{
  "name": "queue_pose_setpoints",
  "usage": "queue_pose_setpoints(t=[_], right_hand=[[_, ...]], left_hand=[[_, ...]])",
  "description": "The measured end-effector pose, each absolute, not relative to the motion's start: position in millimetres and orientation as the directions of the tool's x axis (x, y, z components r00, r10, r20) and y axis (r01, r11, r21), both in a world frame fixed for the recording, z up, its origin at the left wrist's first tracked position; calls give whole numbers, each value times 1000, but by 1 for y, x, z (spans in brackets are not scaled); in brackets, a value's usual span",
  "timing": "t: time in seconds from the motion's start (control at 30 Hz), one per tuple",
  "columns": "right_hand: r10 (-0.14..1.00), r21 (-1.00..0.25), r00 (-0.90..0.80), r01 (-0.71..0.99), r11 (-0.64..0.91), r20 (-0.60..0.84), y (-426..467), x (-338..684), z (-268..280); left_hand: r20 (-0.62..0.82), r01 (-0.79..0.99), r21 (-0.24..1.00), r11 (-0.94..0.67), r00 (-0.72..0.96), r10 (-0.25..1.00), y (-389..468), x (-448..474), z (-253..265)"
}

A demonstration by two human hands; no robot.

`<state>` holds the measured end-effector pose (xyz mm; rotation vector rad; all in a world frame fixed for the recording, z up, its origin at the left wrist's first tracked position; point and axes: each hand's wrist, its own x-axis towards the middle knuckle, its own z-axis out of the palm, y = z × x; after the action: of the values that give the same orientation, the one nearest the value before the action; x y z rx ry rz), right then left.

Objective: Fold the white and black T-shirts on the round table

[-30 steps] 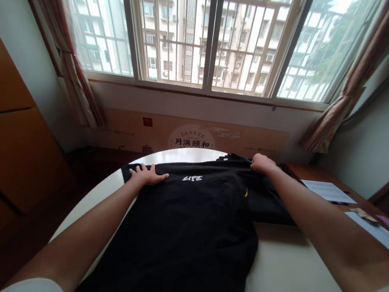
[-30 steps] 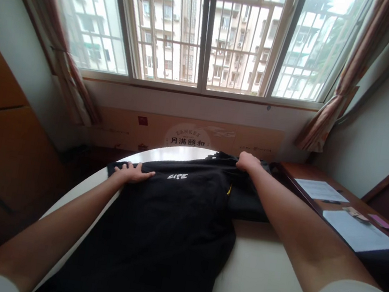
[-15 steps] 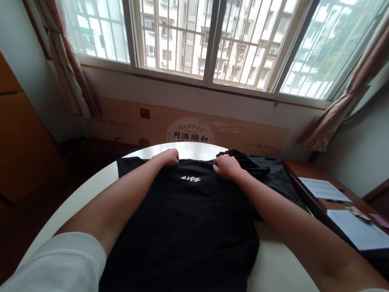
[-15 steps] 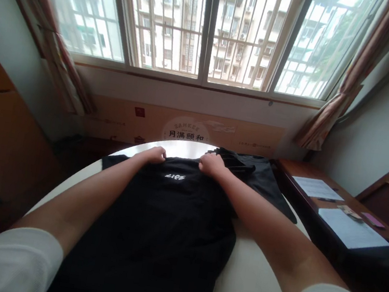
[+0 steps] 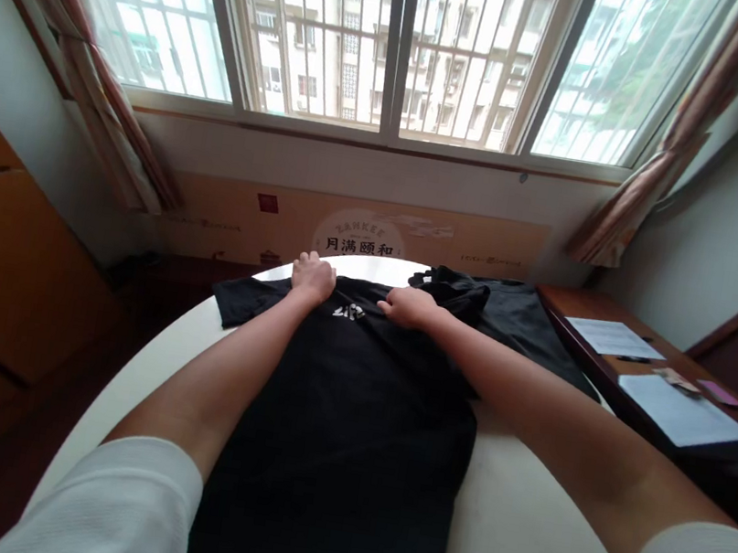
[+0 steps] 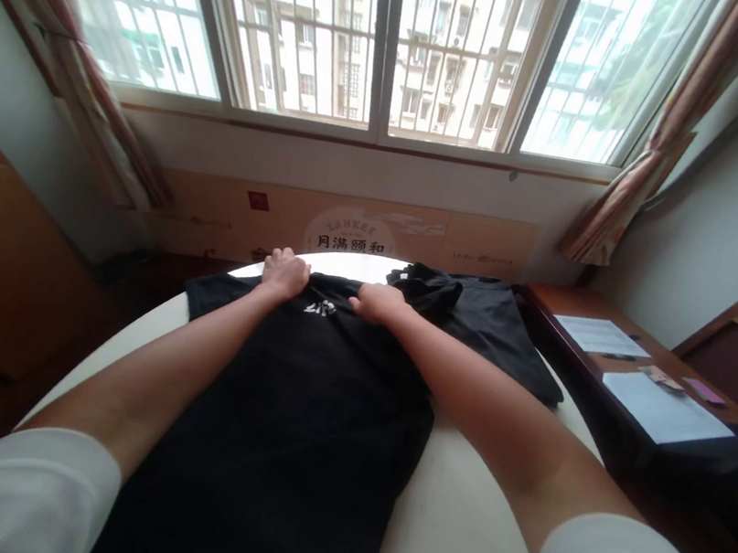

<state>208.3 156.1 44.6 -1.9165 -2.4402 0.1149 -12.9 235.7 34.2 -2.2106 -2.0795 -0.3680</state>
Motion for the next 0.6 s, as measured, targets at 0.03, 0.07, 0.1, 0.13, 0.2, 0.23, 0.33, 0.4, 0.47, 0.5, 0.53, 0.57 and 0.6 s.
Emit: queue_pose_setpoints(t=[0.03,0.07,0.1,0.13,0.2,0.23,0.33,0.4,0.47,0.5,0.53,0.57,0.6], right_hand=[[978,-87,-207,974,208,15,160,210,47],[983,-85,-179,980,182,45,164,213,49],[986,-81,-153,984,159,68,168,215,50],[988,-79,-130,987,137,80,173,217,50],[993,-75,-95,992,101,74,182,219,48],[994,-71,-85,993,90,64,186,220,46],[995,-60,-72,995,76,63,194,220,42],[993,-53,-62,996,68,97,196,220,41],[988,-46,-53,997,60,142,197,221,43],[985,-42,-55,997,62,162,196,222,44],[983,-38,-65,997,73,174,195,223,45],[980,-33,-87,995,94,177,194,224,46],[979,-28,-118,992,124,169,193,224,47]], left_hand=[[208,981,113,-160,134,969,237,-13,34],[165,963,134,-233,211,964,238,-14,34],[124,947,157,-280,263,957,240,-15,33],[98,936,176,-304,290,952,241,-16,33],[79,925,191,-328,318,945,243,-19,32],[78,919,200,-339,330,941,244,-21,32],[115,903,249,-349,330,937,247,-26,34],[152,897,283,-338,307,940,247,-29,37],[167,883,354,-309,265,950,247,-29,41],[175,865,407,-293,241,955,247,-29,43],[190,841,464,-277,211,959,247,-28,45],[211,815,514,-266,181,961,247,-28,47],[235,794,548,-263,156,960,247,-28,49]])
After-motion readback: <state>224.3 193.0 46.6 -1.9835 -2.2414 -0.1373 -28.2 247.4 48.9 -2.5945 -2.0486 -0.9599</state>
